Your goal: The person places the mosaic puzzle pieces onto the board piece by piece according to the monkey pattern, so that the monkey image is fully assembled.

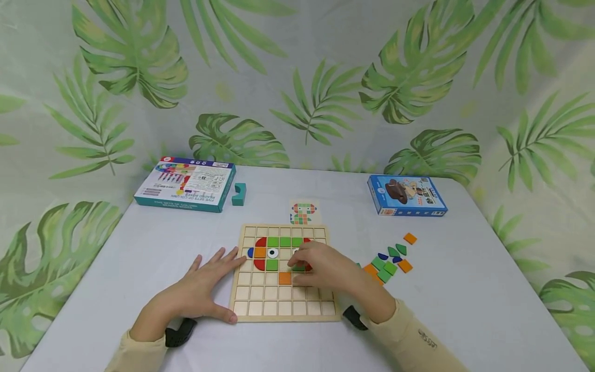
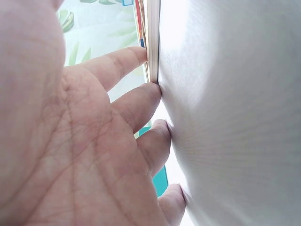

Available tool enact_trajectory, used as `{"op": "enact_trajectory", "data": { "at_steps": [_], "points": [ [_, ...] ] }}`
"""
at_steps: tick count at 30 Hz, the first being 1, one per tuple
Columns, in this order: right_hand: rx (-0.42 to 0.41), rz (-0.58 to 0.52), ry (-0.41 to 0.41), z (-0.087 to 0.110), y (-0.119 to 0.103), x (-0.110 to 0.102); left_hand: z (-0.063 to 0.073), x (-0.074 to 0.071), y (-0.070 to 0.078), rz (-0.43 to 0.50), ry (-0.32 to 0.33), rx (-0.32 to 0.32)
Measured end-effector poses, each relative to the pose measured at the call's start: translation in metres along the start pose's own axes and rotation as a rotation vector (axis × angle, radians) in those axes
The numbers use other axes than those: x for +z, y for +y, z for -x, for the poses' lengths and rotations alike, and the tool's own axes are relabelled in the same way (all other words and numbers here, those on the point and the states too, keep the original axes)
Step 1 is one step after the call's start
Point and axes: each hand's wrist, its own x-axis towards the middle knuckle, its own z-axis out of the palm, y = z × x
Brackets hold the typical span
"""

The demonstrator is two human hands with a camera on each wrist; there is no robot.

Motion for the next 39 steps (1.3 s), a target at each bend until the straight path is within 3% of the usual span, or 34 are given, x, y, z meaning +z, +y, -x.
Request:
{"op": "enact_trajectory", "data": {
  "at_steps": [10,17,28,39],
  "points": [
    [0.156,-0.033,0.037,0.050,0.052,-0.041,0.000,-0.002,0.000,-0.004,0.003,0.005],
    [0.222,-0.038,0.057,0.076,0.079,-0.047,0.001,-0.002,0.000,0.004,-0.008,-0.009],
    [0.299,-0.107,0.023,0.093,0.092,-0.044,0.001,-0.001,0.000,0.004,0.000,0.002],
    [0.258,-0.054,0.054,0.094,0.105,-0.040,0.001,-0.002,0.002,0.014,-0.001,0.002]
  ]
}}
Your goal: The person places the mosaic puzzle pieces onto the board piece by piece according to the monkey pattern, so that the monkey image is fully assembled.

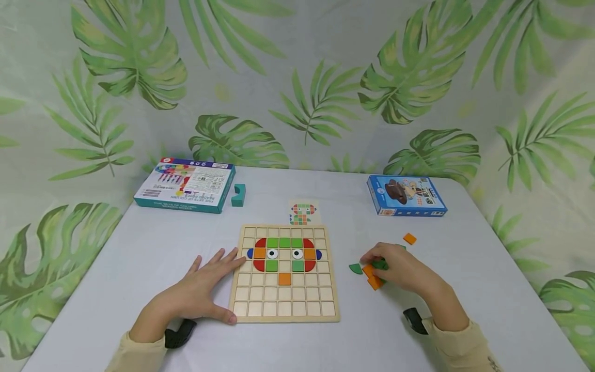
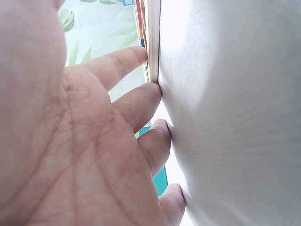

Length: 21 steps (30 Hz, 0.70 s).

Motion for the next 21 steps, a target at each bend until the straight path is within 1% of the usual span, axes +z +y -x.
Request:
{"op": "enact_trajectory", "data": {
  "at_steps": [8,15,21],
  "points": [
    [-0.017,0.026,0.015,-0.0014,0.0038,0.0010,0.0003,0.0015,-0.0011,0.007,0.002,0.000],
    [-0.019,0.042,0.011,-0.0033,0.0033,0.0029,-0.0001,0.0033,-0.0031,-0.001,0.004,-0.003],
    [-0.014,0.117,0.025,-0.0096,0.0017,0.0066,-0.0004,0.0030,-0.0038,0.003,0.006,-0.003]
  ]
}}
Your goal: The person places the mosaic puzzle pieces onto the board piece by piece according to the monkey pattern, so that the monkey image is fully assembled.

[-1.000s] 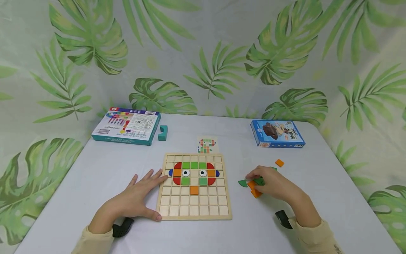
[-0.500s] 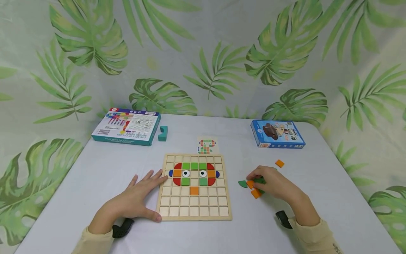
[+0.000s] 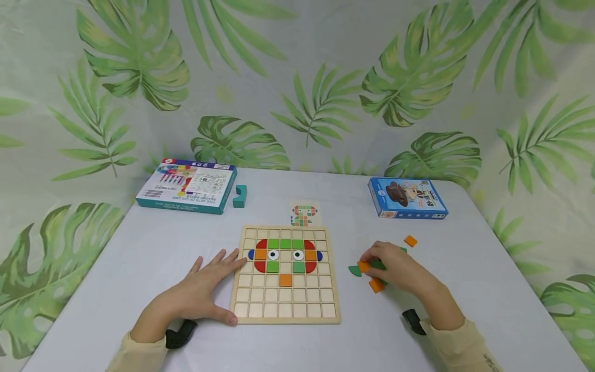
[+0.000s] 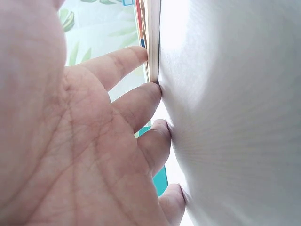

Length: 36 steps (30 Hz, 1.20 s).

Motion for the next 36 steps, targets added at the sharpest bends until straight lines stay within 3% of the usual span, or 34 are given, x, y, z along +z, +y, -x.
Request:
{"op": "enact_trajectory", "data": {
  "at_steps": [9,15,22,36],
  "points": [
    [0.011,-0.033,-0.004,-0.006,-0.003,-0.003,-0.002,0.001,-0.002,-0.005,-0.007,-0.016],
    [-0.033,-0.041,0.040,-0.012,-0.013,-0.011,-0.001,0.000,-0.001,-0.012,-0.006,-0.001],
    [-0.129,-0.057,0.034,-0.028,-0.041,-0.008,0.000,0.000,0.001,-0.020,-0.005,0.002],
    [-0.283,-0.049,-0.013,-0.060,-0.102,0.018,-0.001,0.000,-0.002,-0.020,0.001,0.007]
  ]
}}
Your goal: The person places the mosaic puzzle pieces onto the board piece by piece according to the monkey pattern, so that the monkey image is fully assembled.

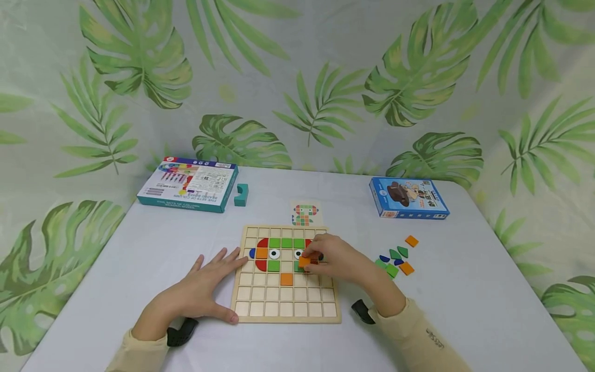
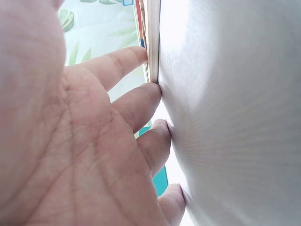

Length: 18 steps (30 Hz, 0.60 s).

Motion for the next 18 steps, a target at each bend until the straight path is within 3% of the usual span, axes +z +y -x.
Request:
{"op": "enact_trajectory", "data": {
  "at_steps": [10,18],
  "points": [
    [-0.061,-0.034,-0.036,-0.019,-0.028,0.021,0.001,-0.002,0.003,0.000,-0.007,-0.001],
    [-0.046,-0.048,-0.064,-0.027,-0.038,0.030,0.001,-0.003,0.004,0.010,-0.009,-0.002]
  ]
}}
